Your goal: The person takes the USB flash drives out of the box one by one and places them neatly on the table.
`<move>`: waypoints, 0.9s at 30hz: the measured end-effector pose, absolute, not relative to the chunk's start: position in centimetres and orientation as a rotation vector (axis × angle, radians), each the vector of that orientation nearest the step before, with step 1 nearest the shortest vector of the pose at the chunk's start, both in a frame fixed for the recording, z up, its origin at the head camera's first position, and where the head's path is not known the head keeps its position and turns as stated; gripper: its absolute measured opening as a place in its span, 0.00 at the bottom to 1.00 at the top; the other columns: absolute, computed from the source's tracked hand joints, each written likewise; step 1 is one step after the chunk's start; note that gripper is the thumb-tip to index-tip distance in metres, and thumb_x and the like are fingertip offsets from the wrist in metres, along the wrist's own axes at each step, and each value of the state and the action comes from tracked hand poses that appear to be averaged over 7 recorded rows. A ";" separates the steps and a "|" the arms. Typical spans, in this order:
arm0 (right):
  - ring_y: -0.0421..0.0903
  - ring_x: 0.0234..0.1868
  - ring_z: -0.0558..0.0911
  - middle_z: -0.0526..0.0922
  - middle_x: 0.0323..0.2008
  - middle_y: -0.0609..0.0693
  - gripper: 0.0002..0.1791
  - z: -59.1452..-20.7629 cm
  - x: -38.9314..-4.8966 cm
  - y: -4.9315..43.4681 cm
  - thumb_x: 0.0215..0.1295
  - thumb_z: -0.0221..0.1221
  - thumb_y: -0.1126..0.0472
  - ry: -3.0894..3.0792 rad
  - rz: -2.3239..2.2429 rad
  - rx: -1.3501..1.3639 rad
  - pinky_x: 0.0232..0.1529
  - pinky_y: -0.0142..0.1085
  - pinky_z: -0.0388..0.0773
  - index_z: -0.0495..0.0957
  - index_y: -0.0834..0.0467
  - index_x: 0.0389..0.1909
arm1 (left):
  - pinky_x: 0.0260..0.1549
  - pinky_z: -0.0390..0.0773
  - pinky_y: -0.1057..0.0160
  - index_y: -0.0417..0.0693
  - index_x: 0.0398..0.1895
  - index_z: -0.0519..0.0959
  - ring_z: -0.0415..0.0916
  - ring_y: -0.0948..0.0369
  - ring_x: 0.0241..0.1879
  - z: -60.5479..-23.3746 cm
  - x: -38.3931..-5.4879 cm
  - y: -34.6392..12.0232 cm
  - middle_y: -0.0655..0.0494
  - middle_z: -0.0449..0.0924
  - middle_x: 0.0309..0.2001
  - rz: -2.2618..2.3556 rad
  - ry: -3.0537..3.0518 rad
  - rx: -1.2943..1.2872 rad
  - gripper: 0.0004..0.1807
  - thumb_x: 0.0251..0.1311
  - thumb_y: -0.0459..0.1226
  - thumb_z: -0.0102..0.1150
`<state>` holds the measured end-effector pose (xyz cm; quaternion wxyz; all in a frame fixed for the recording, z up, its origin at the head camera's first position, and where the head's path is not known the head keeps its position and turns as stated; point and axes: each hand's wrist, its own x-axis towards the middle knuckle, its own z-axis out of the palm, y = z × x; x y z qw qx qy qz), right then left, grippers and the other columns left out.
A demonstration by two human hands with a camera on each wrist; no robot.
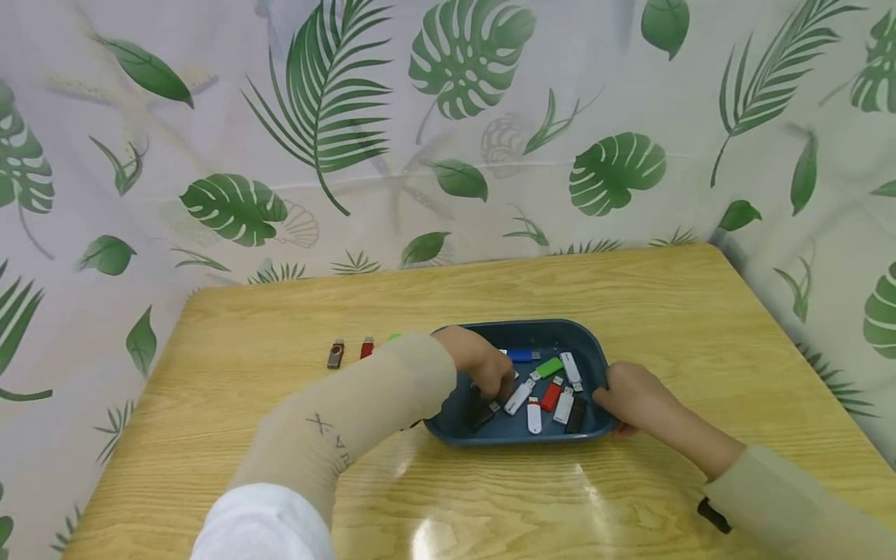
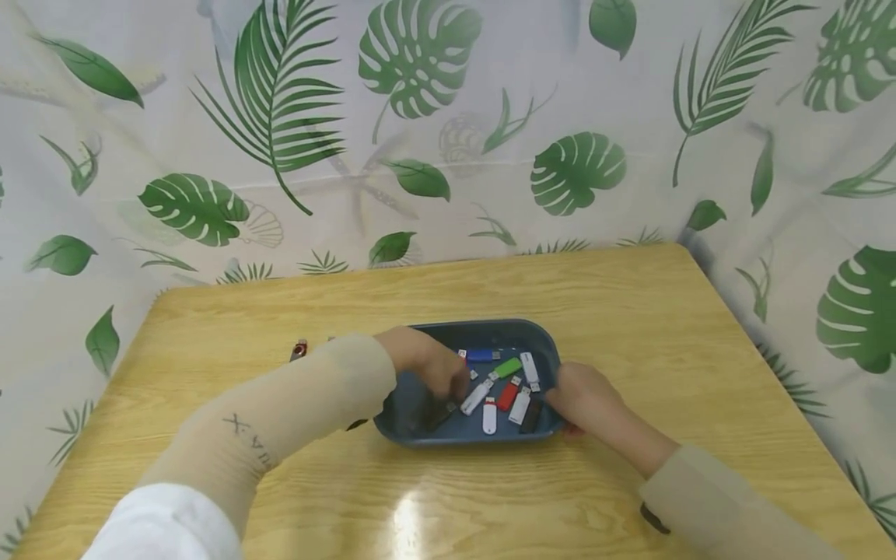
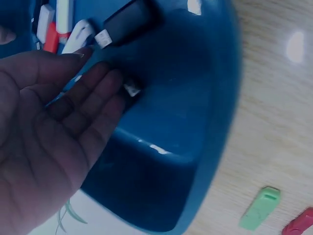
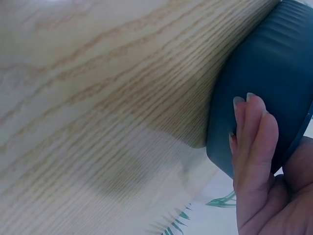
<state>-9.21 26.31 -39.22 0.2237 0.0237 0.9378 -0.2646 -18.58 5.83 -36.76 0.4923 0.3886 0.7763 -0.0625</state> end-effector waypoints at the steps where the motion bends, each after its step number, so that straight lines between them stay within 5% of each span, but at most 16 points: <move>1: 0.45 0.09 0.79 0.76 0.10 0.53 0.11 -39.3 -9.2 26.3 0.60 0.50 0.68 2.583 -0.730 0.069 0.15 0.35 0.76 0.71 0.66 0.19 | 0.52 0.69 0.63 0.51 0.55 0.75 0.66 0.62 0.46 -36.7 -18.7 5.8 0.59 0.73 0.49 -0.144 1.886 0.945 0.18 0.62 0.30 0.49; 7: 0.45 0.09 0.78 0.76 0.09 0.52 0.12 -39.4 -9.3 26.3 0.60 0.50 0.68 2.579 -0.735 0.060 0.14 0.35 0.76 0.71 0.67 0.19 | 0.46 0.75 0.61 0.48 0.44 0.79 0.74 0.61 0.38 -36.0 -19.0 5.8 0.57 0.76 0.39 -0.118 1.853 0.837 0.09 0.63 0.34 0.54; 17: 0.44 0.09 0.78 0.75 0.08 0.52 0.12 -39.3 -9.3 26.5 0.60 0.50 0.68 2.585 -0.724 0.053 0.14 0.35 0.76 0.71 0.66 0.18 | 0.42 0.76 0.63 0.59 0.33 0.84 0.77 0.65 0.39 -37.8 -17.6 6.7 0.60 0.83 0.37 -0.462 1.691 0.789 0.07 0.56 0.35 0.61; 27: 0.43 0.09 0.78 0.76 0.09 0.52 0.12 -39.3 -9.4 26.4 0.60 0.49 0.68 2.564 -0.710 0.054 0.14 0.34 0.76 0.71 0.67 0.18 | 0.53 0.72 0.59 0.59 0.41 0.84 0.73 0.63 0.46 -36.7 -19.2 6.4 0.64 0.78 0.44 -0.300 1.792 0.857 0.10 0.59 0.35 0.61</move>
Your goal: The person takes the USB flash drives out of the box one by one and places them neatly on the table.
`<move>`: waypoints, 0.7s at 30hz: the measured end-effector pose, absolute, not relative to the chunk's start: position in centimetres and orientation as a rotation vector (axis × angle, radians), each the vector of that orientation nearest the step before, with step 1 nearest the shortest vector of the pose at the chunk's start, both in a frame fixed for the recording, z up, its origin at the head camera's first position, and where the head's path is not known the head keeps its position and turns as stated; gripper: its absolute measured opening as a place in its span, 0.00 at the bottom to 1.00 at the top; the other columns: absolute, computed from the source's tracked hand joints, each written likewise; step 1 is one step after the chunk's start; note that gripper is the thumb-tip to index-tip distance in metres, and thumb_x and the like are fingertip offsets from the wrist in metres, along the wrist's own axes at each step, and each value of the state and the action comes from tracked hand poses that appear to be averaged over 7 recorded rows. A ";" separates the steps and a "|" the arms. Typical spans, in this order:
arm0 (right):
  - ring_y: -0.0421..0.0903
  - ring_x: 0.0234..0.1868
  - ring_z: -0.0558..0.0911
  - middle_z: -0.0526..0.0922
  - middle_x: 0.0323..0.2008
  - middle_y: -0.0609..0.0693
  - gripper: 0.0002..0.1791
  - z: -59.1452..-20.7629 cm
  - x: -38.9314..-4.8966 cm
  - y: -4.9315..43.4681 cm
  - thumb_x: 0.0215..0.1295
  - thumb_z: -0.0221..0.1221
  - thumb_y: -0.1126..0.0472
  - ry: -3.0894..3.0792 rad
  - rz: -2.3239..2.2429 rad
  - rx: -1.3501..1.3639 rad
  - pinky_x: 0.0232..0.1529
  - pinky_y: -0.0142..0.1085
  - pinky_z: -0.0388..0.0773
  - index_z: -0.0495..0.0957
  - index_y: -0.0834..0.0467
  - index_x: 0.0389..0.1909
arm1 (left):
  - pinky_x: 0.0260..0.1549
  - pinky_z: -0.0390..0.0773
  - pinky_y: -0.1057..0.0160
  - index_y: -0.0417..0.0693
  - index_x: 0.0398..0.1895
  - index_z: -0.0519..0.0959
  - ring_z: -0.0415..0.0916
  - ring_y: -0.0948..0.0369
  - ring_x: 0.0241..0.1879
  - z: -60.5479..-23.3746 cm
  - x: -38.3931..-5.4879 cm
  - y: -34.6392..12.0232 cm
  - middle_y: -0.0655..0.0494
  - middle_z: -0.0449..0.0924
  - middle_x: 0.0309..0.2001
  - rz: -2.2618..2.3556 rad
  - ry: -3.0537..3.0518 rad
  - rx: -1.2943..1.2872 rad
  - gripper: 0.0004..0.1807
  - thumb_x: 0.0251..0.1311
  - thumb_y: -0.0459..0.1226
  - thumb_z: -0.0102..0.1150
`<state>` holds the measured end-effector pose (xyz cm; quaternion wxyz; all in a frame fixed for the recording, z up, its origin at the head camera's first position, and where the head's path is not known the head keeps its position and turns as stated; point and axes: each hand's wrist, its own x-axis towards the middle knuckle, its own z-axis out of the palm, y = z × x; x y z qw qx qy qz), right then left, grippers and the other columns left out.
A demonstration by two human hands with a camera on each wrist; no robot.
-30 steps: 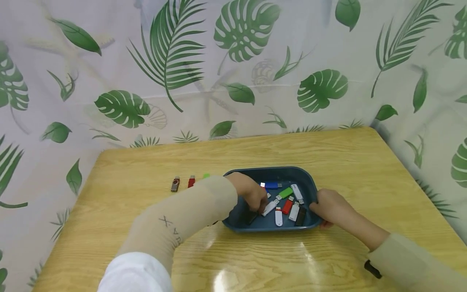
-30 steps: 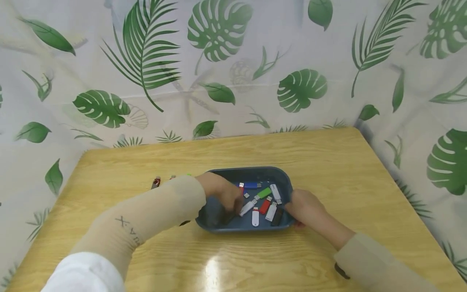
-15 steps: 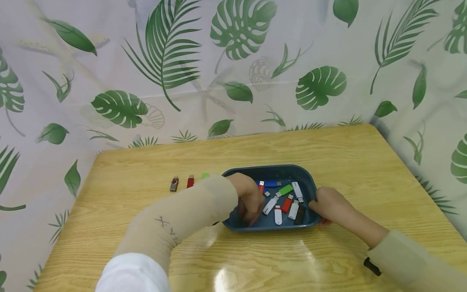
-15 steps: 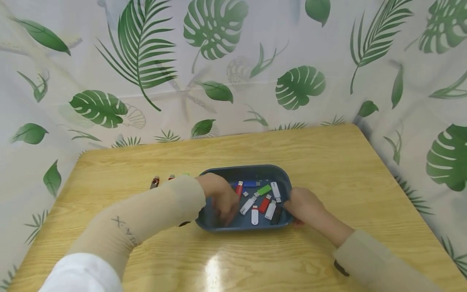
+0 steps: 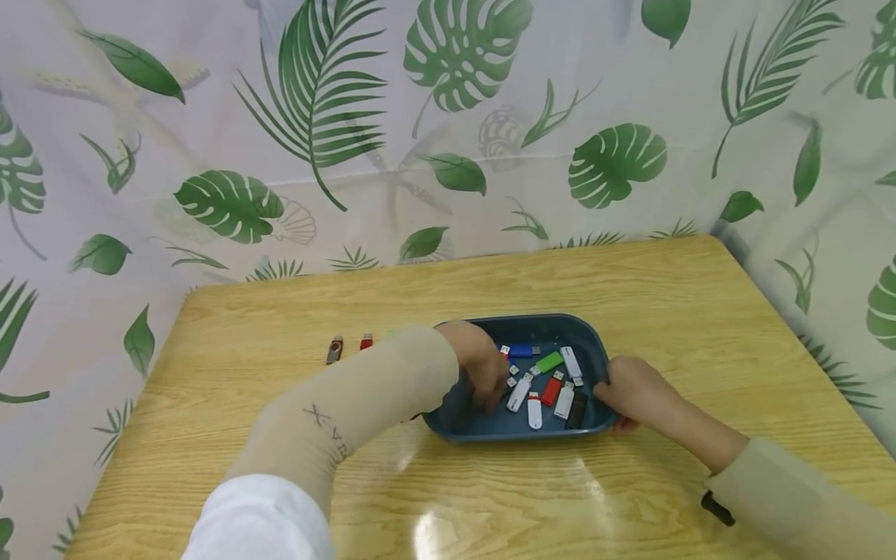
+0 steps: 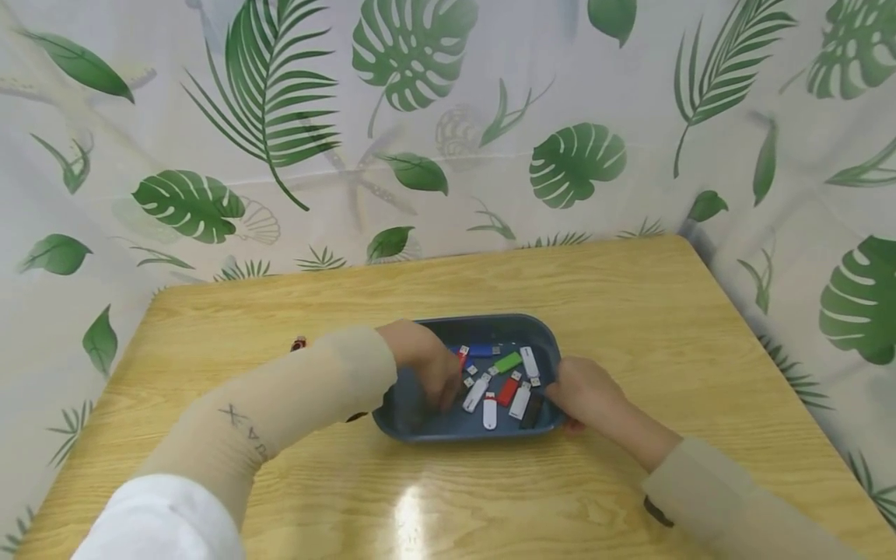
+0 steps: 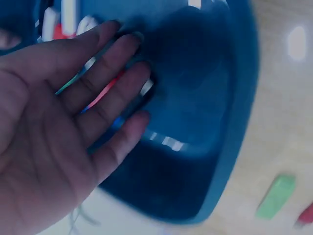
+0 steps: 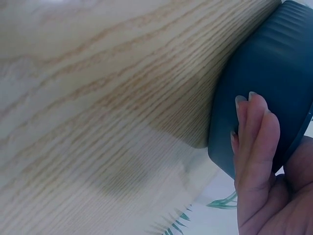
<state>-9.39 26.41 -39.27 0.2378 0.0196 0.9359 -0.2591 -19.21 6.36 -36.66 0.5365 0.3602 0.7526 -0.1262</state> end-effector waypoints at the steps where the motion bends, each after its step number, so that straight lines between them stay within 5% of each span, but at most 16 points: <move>1: 0.43 0.09 0.78 0.76 0.10 0.52 0.12 -39.3 -9.4 26.4 0.60 0.49 0.68 2.565 -0.710 0.052 0.14 0.34 0.76 0.71 0.67 0.18 | 0.54 0.71 0.60 0.58 0.42 0.84 0.73 0.63 0.47 -35.7 -19.2 6.3 0.64 0.79 0.45 -0.309 1.801 0.899 0.11 0.59 0.34 0.60; 8: 0.44 0.09 0.78 0.76 0.10 0.54 0.12 -39.2 -9.4 26.5 0.60 0.49 0.68 2.559 -0.721 0.045 0.15 0.35 0.77 0.71 0.66 0.18 | 0.45 0.74 0.66 0.54 0.44 0.84 0.72 0.65 0.38 -34.2 -19.9 6.2 0.63 0.81 0.42 -0.466 1.991 1.285 0.14 0.61 0.28 0.56; 15: 0.44 0.09 0.78 0.76 0.10 0.53 0.12 -39.2 -9.4 26.6 0.61 0.49 0.68 2.552 -0.721 0.049 0.15 0.34 0.76 0.71 0.67 0.18 | 0.39 0.77 0.67 0.53 0.44 0.82 0.71 0.64 0.32 -35.6 -18.8 6.4 0.60 0.82 0.40 -0.871 2.046 1.608 0.09 0.64 0.36 0.56; 21: 0.44 0.09 0.78 0.75 0.08 0.52 0.13 -39.2 -9.5 26.6 0.60 0.48 0.68 2.560 -0.724 0.035 0.14 0.35 0.76 0.70 0.66 0.17 | 0.41 0.77 0.66 0.54 0.50 0.80 0.70 0.65 0.33 -36.2 -18.4 6.3 0.60 0.82 0.44 -1.041 2.024 1.605 0.12 0.64 0.36 0.56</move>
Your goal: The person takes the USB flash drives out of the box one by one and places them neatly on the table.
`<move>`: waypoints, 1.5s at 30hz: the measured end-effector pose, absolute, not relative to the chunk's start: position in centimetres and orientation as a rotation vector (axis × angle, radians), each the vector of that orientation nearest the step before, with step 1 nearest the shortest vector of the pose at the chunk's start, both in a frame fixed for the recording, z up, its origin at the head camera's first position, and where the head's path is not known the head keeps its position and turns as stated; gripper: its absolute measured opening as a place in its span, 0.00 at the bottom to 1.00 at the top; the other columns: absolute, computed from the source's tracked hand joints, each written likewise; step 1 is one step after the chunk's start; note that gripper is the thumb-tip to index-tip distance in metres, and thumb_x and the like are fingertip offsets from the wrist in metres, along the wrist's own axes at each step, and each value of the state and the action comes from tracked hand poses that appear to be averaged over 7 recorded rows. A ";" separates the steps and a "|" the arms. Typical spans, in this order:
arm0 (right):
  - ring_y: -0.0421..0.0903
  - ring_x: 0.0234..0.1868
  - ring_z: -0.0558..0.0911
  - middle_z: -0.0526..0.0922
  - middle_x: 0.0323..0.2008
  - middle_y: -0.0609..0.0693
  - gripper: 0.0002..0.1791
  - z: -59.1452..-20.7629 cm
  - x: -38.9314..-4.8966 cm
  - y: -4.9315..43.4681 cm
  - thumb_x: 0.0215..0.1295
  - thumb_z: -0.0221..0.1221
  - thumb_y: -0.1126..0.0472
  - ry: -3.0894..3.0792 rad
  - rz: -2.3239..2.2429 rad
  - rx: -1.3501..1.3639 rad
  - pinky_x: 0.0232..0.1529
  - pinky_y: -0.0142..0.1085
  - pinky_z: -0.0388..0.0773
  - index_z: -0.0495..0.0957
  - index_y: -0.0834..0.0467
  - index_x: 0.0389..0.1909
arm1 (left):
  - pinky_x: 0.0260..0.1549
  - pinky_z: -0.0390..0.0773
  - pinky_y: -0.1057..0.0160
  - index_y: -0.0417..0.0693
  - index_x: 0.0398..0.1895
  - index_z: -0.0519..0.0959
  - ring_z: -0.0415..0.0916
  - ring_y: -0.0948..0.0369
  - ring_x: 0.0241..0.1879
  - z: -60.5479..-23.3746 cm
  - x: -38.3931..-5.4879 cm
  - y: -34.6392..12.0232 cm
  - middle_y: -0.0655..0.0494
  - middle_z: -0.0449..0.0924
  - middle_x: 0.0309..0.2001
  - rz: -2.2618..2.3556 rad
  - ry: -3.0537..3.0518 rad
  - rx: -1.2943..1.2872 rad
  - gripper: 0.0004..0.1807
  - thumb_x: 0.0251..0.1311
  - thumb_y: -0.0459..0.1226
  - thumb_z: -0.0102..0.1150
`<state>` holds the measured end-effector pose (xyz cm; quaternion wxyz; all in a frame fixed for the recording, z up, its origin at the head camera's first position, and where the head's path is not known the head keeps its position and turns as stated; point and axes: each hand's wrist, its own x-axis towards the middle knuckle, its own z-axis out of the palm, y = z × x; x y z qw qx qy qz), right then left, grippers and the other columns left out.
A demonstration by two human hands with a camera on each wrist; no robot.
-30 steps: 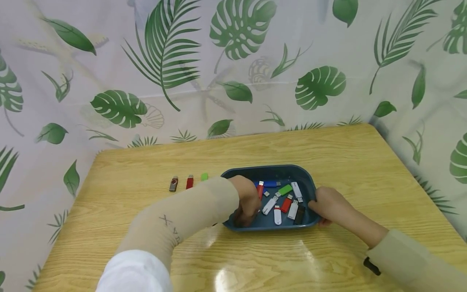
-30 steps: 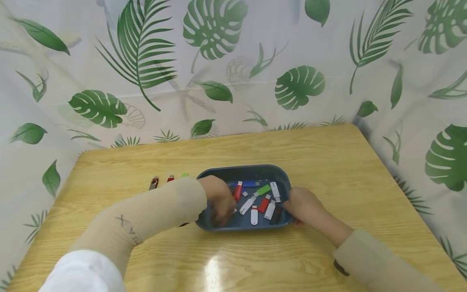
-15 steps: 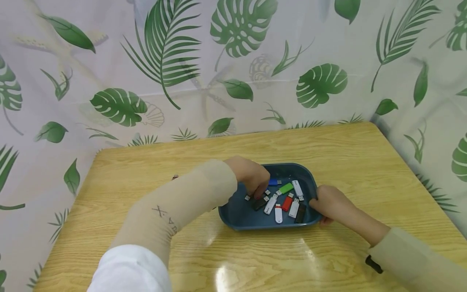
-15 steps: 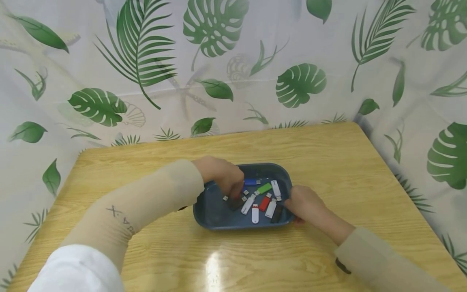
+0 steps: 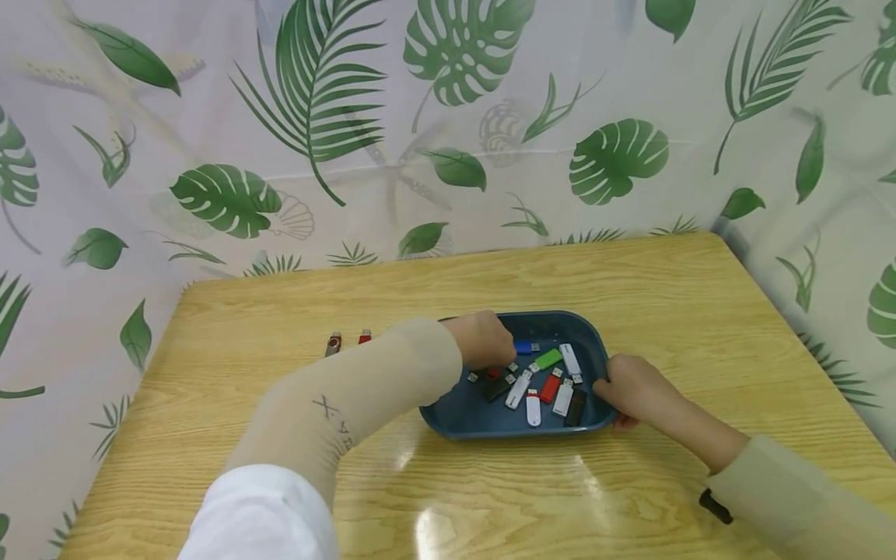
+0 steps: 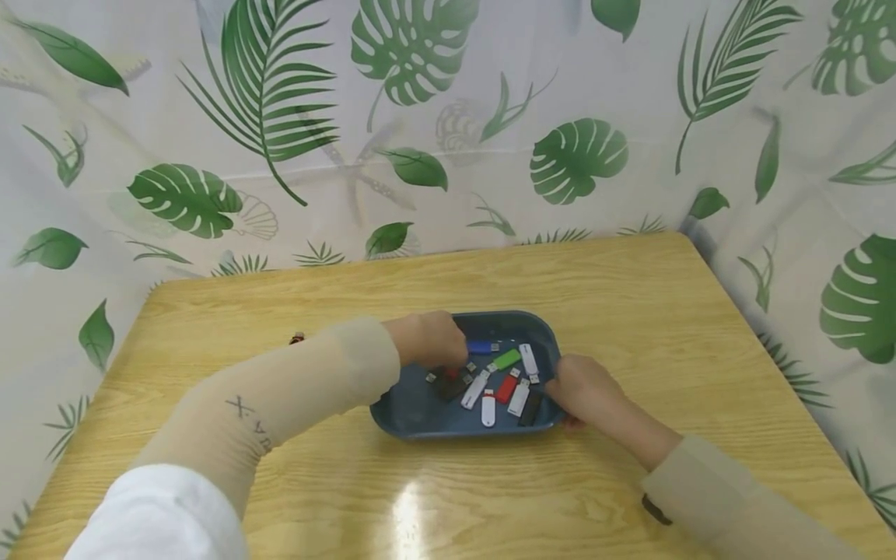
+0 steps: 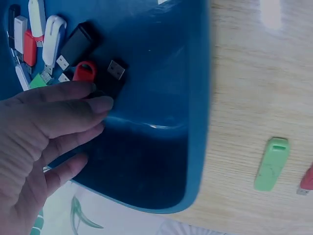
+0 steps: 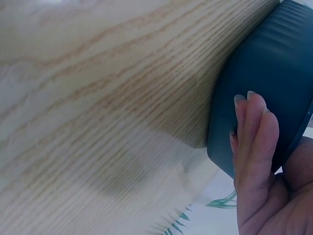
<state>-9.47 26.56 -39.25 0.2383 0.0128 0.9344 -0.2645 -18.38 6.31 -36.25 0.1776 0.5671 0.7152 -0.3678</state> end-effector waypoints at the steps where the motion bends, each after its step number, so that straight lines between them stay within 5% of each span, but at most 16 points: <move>1: 0.44 0.09 0.78 0.75 0.08 0.52 0.13 -39.2 -9.4 26.6 0.60 0.48 0.68 2.560 -0.727 0.034 0.14 0.35 0.76 0.70 0.66 0.16 | 0.41 0.77 0.67 0.54 0.50 0.80 0.69 0.65 0.33 -36.3 -18.4 6.2 0.60 0.82 0.44 -1.043 2.029 1.592 0.12 0.64 0.36 0.56; 19: 0.44 0.09 0.78 0.76 0.08 0.51 0.13 -39.3 -9.6 26.4 0.61 0.48 0.68 2.559 -0.705 0.040 0.14 0.35 0.76 0.72 0.67 0.18 | 0.46 0.73 0.67 0.59 0.55 0.77 0.71 0.67 0.41 -38.5 -18.2 6.4 0.64 0.77 0.53 -1.179 2.068 1.408 0.17 0.63 0.48 0.56; 29: 0.44 0.09 0.78 0.76 0.08 0.51 0.13 -39.1 -9.5 26.4 0.62 0.48 0.68 2.549 -0.706 0.036 0.15 0.35 0.76 0.72 0.67 0.19 | 0.37 0.73 0.65 0.51 0.45 0.78 0.68 0.62 0.33 -37.1 -18.2 5.3 0.59 0.76 0.37 -0.744 2.064 1.288 0.13 0.57 0.40 0.63; 39: 0.45 0.09 0.79 0.76 0.09 0.52 0.12 -39.2 -9.5 26.4 0.59 0.48 0.69 2.559 -0.741 0.027 0.15 0.35 0.76 0.70 0.66 0.17 | 0.25 0.70 0.66 0.49 0.38 0.77 0.73 0.62 0.27 -35.8 -19.2 4.6 0.58 0.75 0.31 -0.373 2.168 0.947 0.10 0.53 0.39 0.65; 45: 0.45 0.10 0.79 0.76 0.09 0.53 0.12 -39.1 -9.3 26.5 0.60 0.48 0.69 2.562 -0.728 0.036 0.15 0.35 0.76 0.71 0.66 0.17 | 0.19 0.73 0.68 0.48 0.20 0.75 0.77 0.61 0.20 -34.6 -20.2 3.5 0.56 0.79 0.22 -0.198 2.193 0.887 0.09 0.54 0.40 0.61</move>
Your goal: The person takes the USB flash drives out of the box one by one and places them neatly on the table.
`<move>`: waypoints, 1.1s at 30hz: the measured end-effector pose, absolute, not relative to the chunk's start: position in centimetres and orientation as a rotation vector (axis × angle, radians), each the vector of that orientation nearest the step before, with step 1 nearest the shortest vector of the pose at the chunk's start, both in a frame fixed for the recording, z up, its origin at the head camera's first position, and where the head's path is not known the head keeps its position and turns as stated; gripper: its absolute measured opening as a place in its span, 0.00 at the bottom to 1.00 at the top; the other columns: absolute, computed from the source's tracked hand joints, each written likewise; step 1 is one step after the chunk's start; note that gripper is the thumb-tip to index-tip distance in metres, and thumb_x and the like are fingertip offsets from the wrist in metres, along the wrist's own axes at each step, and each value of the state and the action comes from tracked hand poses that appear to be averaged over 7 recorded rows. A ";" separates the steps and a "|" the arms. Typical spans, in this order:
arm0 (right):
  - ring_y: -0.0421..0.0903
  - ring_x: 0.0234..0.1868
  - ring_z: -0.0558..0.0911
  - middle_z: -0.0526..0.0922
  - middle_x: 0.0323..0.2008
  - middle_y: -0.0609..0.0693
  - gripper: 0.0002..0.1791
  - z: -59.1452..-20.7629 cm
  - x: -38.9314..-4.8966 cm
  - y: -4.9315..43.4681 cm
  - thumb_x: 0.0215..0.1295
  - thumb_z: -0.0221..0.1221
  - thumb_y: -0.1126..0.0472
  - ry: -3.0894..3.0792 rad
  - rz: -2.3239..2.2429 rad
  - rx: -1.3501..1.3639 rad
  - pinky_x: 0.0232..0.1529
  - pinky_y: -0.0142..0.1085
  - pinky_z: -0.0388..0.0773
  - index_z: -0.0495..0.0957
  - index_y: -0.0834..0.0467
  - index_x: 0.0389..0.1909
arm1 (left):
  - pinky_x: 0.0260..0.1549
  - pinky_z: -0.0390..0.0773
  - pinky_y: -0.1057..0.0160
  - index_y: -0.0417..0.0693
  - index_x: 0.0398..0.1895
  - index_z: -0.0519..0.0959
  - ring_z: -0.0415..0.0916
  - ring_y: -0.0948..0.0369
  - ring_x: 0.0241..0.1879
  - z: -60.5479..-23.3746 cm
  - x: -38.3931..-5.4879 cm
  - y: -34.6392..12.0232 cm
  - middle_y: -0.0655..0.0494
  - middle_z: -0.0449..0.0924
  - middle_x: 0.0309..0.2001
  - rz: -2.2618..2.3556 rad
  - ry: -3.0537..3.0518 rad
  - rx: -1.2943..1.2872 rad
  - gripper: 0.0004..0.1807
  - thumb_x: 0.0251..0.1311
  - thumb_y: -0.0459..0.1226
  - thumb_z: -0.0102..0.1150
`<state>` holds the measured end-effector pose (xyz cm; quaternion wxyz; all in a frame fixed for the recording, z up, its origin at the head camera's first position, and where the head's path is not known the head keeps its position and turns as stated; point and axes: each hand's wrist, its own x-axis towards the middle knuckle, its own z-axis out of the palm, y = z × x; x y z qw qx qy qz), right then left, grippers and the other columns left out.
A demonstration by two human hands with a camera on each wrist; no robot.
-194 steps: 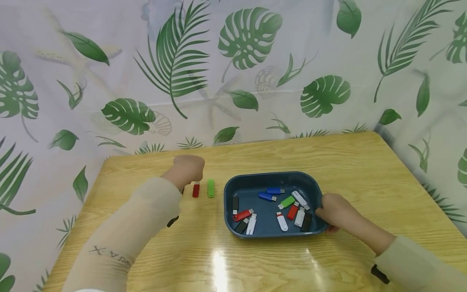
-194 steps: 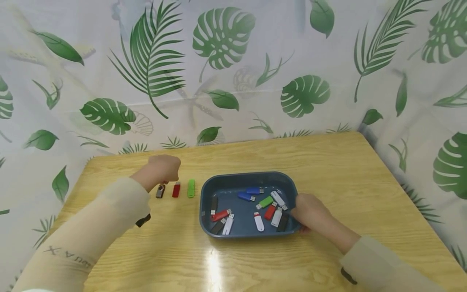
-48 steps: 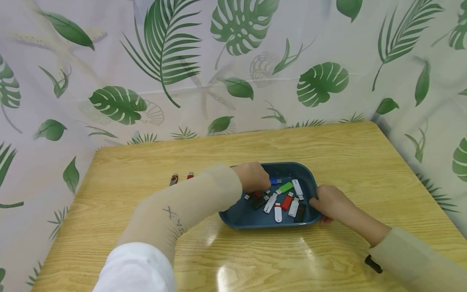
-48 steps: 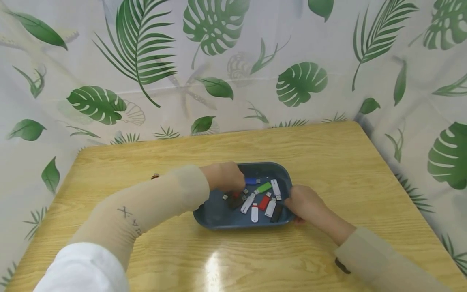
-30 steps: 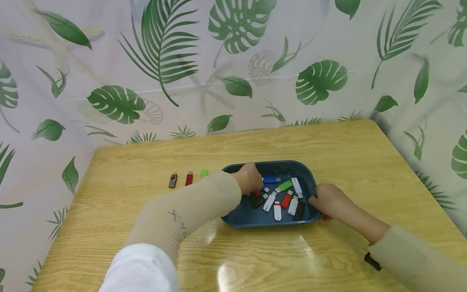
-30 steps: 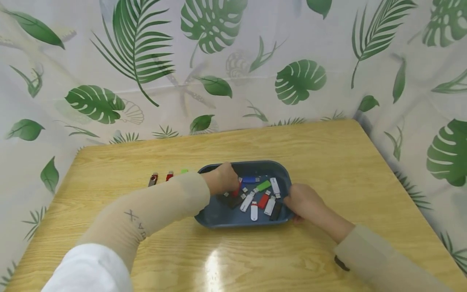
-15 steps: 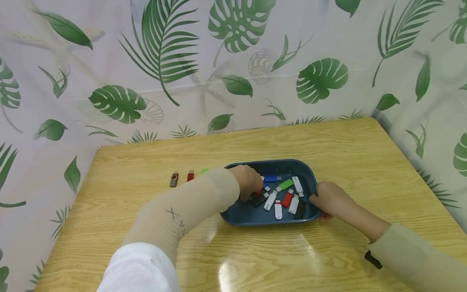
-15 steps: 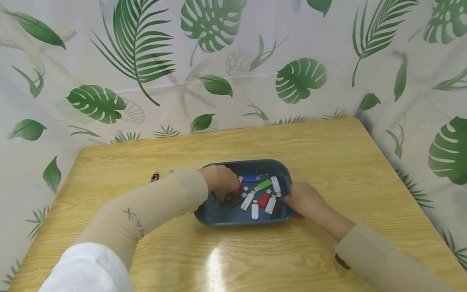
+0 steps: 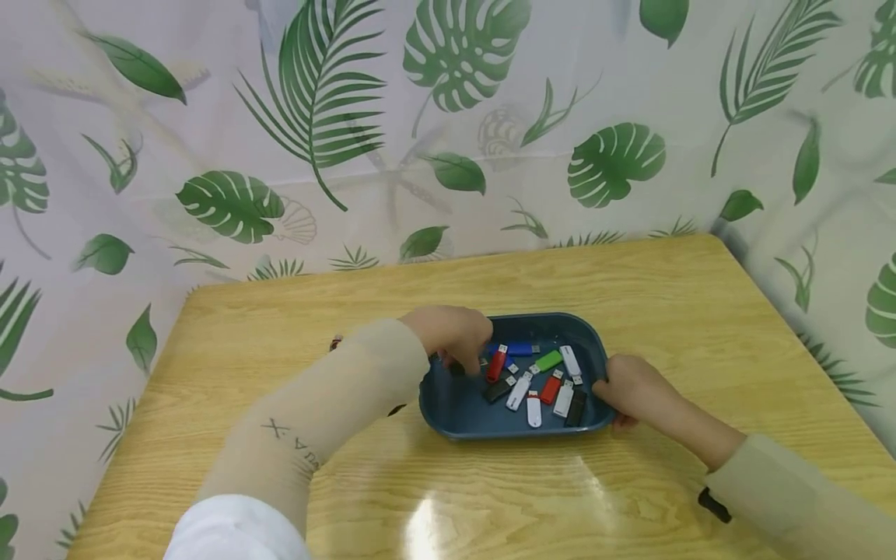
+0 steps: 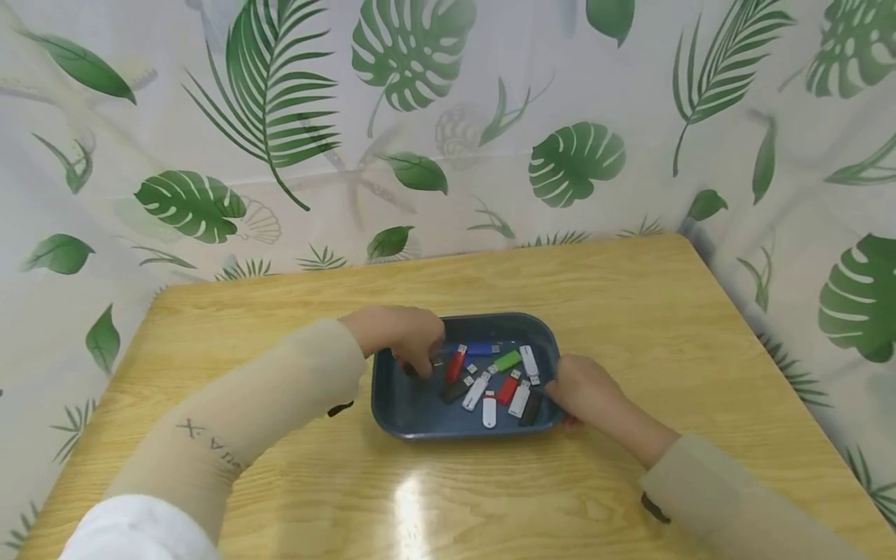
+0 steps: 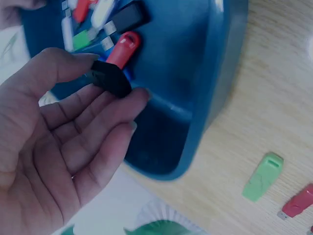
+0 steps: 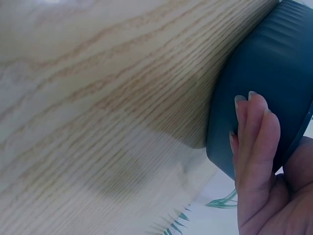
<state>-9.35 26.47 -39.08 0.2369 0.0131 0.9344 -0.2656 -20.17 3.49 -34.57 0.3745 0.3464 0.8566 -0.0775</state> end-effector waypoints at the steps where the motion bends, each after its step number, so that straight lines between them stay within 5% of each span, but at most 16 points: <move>1: 0.45 0.10 0.79 0.76 0.10 0.53 0.12 -39.1 -9.3 26.4 0.60 0.48 0.69 2.560 -0.724 0.039 0.15 0.35 0.76 0.71 0.66 0.18 | 0.18 0.73 0.68 0.49 0.16 0.74 0.76 0.61 0.19 -34.3 -20.3 3.1 0.56 0.79 0.19 -0.168 2.209 0.887 0.12 0.54 0.39 0.60; 10: 0.45 0.09 0.78 0.76 0.10 0.53 0.12 -39.2 -9.3 26.4 0.60 0.48 0.68 2.564 -0.730 0.052 0.15 0.35 0.76 0.71 0.67 0.18 | 0.16 0.66 0.69 0.53 0.05 0.61 0.74 0.63 0.13 -32.3 -21.1 -2.1 0.59 0.67 0.07 0.119 2.387 0.863 0.24 0.55 0.35 0.58; 17: 0.45 0.09 0.78 0.76 0.09 0.52 0.12 -39.1 -9.3 26.5 0.60 0.49 0.68 2.568 -0.729 0.045 0.14 0.36 0.76 0.71 0.67 0.18 | 0.15 0.48 0.67 0.54 0.04 0.61 0.47 0.66 0.12 -32.4 -21.5 -5.6 0.63 0.54 0.09 0.079 2.518 0.713 0.22 0.51 0.39 0.57; 24: 0.44 0.09 0.78 0.75 0.08 0.51 0.12 -39.2 -9.4 26.2 0.61 0.49 0.68 2.552 -0.720 0.052 0.15 0.37 0.77 0.72 0.67 0.19 | 0.17 0.64 0.69 0.51 0.04 0.67 0.60 0.67 0.09 -33.7 -21.7 -9.2 0.61 0.67 0.07 0.244 2.494 0.557 0.20 0.53 0.36 0.56; 33: 0.44 0.08 0.78 0.75 0.08 0.51 0.12 -39.0 -9.5 26.2 0.59 0.49 0.68 2.564 -0.718 0.024 0.14 0.36 0.76 0.70 0.66 0.17 | 0.15 0.67 0.69 0.52 0.03 0.64 0.60 0.66 0.09 -35.0 -22.2 -14.1 0.61 0.64 0.06 0.339 2.530 0.315 0.22 0.53 0.34 0.55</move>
